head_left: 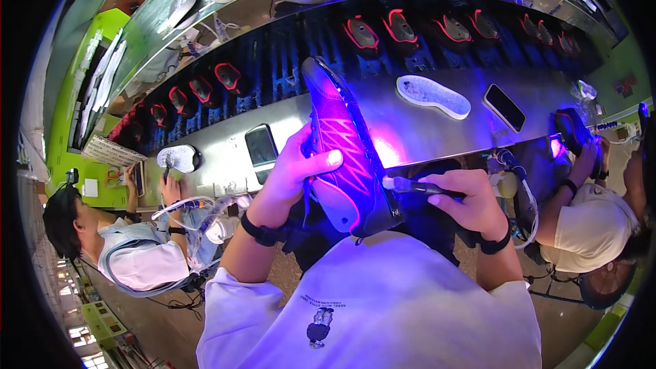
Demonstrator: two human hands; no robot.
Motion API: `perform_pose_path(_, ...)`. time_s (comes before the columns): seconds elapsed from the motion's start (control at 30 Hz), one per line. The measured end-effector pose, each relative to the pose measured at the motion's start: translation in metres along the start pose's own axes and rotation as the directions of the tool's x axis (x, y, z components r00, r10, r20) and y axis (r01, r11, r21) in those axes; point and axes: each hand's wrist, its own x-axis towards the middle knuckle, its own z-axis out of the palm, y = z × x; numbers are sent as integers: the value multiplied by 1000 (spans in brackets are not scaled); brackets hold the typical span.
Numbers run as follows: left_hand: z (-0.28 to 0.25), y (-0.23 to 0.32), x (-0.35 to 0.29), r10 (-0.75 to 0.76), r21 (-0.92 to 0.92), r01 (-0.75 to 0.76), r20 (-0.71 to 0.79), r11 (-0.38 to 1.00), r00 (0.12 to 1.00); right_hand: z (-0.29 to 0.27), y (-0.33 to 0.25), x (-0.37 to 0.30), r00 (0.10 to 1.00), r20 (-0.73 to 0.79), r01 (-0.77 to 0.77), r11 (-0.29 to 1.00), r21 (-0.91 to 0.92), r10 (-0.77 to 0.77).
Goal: Apply cleaning solution to a shoe upper and scrub it with a brush.
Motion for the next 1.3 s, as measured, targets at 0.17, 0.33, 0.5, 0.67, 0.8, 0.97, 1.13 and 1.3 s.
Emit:
perform_pose_path(0.17, 23, 9, 9, -57, -96, 65, 92, 993, 994, 12, 20, 44, 946, -311, 88, 995, -41, -96)
perform_pose_path(0.33, 1, 4, 48, -65, -28, 68, 108, 997, 992, 22, 53, 40, 953, -298, -61, 998, -15, 54)
perform_pose_path(0.5, -98, 17, 110, -155, 414, 314, -374, 855, 914, 16, 83, 9, 833, -53, -524, 815, 247, 551)
perform_pose_path(0.67, -189, 76, 192, -177, 628, 496, -500, 600, 848, -10, 108, 2, 770, -153, -494, 731, 471, 619)
perform_pose_path(0.8, -275, 80, 255, -165, 631, 692, -686, 351, 709, -35, 75, 22, 697, -302, -475, 735, 484, 650)
perform_pose_path(0.97, -324, 37, 310, 719, 953, 299, -167, -58, 674, -45, 87, 47, 760, -333, -451, 822, 349, 558)
perform_pose_path(1.13, -268, 6, 382, 727, 957, 291, -209, 13, 654, -19, 172, 56, 776, -388, -419, 866, 271, 497)
perform_pose_path(1.3, -142, -55, 457, 755, 939, 321, -299, 124, 583, 13, 206, 44, 771, -269, -308, 708, 636, 578)
